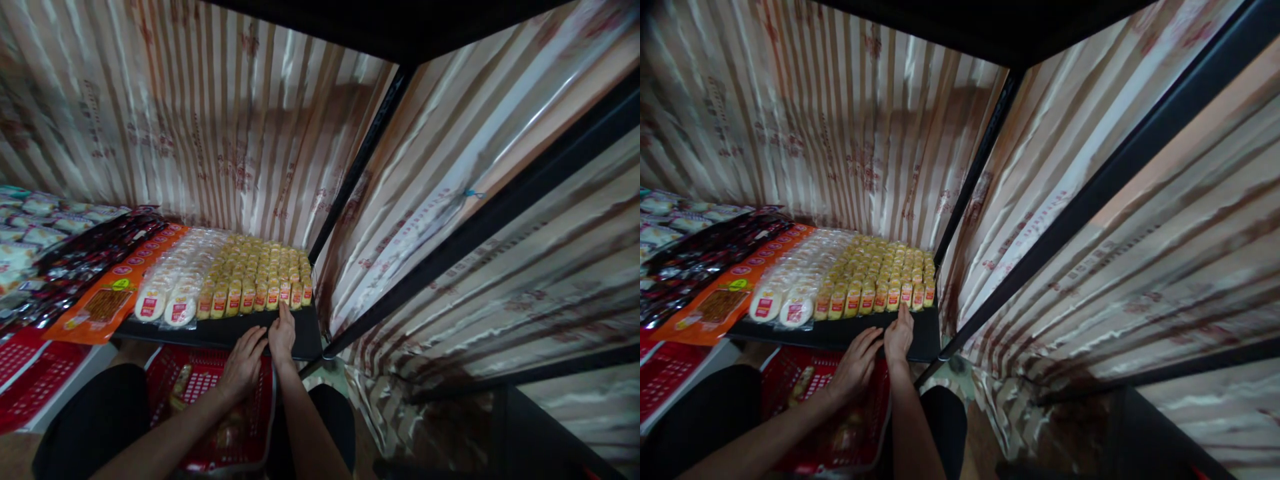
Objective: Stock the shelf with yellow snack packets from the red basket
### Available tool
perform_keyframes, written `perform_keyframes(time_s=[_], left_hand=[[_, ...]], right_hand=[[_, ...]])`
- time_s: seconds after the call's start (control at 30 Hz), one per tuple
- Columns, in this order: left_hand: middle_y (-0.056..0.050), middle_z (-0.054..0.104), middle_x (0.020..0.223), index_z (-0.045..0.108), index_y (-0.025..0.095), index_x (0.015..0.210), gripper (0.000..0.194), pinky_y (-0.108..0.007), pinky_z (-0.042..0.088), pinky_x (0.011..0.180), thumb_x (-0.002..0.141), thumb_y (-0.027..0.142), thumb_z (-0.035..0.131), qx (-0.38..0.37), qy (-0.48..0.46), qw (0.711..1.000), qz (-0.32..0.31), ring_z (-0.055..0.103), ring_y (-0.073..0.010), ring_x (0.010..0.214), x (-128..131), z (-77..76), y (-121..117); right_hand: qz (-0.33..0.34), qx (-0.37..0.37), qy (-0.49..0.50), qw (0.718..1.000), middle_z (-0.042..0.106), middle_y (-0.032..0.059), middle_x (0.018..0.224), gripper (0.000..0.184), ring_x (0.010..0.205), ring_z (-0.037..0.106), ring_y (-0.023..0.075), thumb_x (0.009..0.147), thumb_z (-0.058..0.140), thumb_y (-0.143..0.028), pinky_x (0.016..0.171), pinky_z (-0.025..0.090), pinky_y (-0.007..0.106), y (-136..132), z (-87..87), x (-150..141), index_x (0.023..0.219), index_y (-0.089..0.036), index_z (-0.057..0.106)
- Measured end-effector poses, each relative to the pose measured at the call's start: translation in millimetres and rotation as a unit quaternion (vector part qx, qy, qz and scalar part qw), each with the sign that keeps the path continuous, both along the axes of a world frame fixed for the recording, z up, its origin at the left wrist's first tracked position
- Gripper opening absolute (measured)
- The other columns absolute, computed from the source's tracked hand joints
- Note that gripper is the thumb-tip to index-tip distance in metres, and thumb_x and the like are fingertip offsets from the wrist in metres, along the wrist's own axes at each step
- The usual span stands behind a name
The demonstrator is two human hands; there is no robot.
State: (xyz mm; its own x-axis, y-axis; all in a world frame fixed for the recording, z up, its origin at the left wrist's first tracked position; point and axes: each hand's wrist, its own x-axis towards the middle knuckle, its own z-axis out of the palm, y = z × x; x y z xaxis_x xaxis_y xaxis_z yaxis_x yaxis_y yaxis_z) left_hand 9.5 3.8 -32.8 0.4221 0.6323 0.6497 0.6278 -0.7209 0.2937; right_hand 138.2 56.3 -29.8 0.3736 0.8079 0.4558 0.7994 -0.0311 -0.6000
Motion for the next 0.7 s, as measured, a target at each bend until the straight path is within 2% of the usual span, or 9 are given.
perform_keyframes(time_s=[0.13, 0.27, 0.43, 0.53, 0.7], left_hand=[[-0.013, 0.055, 0.126, 0.062, 0.011, 0.108, 0.039, -0.043, 0.045, 0.099, 0.080, 0.005, 0.035, -0.012, -0.003, 1.000, 0.004, 0.042, -0.0238, 0.124, 7, 14.7, 13], [-0.014, 0.053, 0.129, 0.056, 0.008, 0.119, 0.045, -0.043, 0.043, 0.101, 0.079, 0.005, 0.035, -0.013, 0.008, 1.000, -0.004, 0.040, -0.0243, 0.125, 14, 20.7, 28], [-0.013, 0.051, 0.133, 0.053, 0.008, 0.125, 0.048, -0.045, 0.039, 0.103, 0.080, 0.007, 0.037, -0.020, 0.073, 0.997, -0.029, 0.037, -0.0259, 0.129, 31, 25.5, 48], [-0.012, 0.050, 0.135, 0.054, 0.009, 0.124, 0.046, -0.044, 0.036, 0.104, 0.081, 0.010, 0.039, -0.028, 0.110, 0.993, -0.040, 0.034, -0.0260, 0.132, 46, 24.9, 56], [-0.012, 0.050, 0.135, 0.058, 0.009, 0.120, 0.041, -0.042, 0.028, 0.108, 0.084, 0.019, 0.042, -0.026, 0.105, 0.994, -0.014, 0.031, -0.0244, 0.134, 63, 14.3, 65]], right_hand=[[0.020, 0.004, 0.006, 1.000, 0.059, 0.0094, 0.124, 0.058, 0.118, 0.049, 0.0172, 0.071, 0.033, -0.002, 0.099, 0.043, 0.033, 6, -0.6, 6, 0.123, -0.013, 0.057], [0.034, 0.016, 0.028, 0.999, 0.058, 0.0095, 0.125, 0.054, 0.119, 0.047, 0.0167, 0.073, 0.032, -0.004, 0.101, 0.041, 0.034, 4, 2.5, 9, 0.119, -0.012, 0.059], [-0.044, 0.066, 0.053, 0.995, 0.050, 0.0138, 0.133, 0.056, 0.124, 0.042, 0.0196, 0.074, 0.031, -0.006, 0.101, 0.039, 0.039, 2, 9.2, 23, 0.127, -0.008, 0.050], [-0.037, 0.054, 0.046, 0.997, 0.051, 0.0126, 0.132, 0.059, 0.124, 0.042, 0.0187, 0.073, 0.030, -0.004, 0.102, 0.037, 0.038, 6, 8.0, 36, 0.128, -0.009, 0.049], [0.016, 0.037, 0.040, 0.998, 0.056, 0.0110, 0.127, 0.059, 0.124, 0.042, 0.0170, 0.072, 0.030, -0.004, 0.105, 0.036, 0.038, 14, 0.5, 45, 0.126, -0.010, 0.053]])
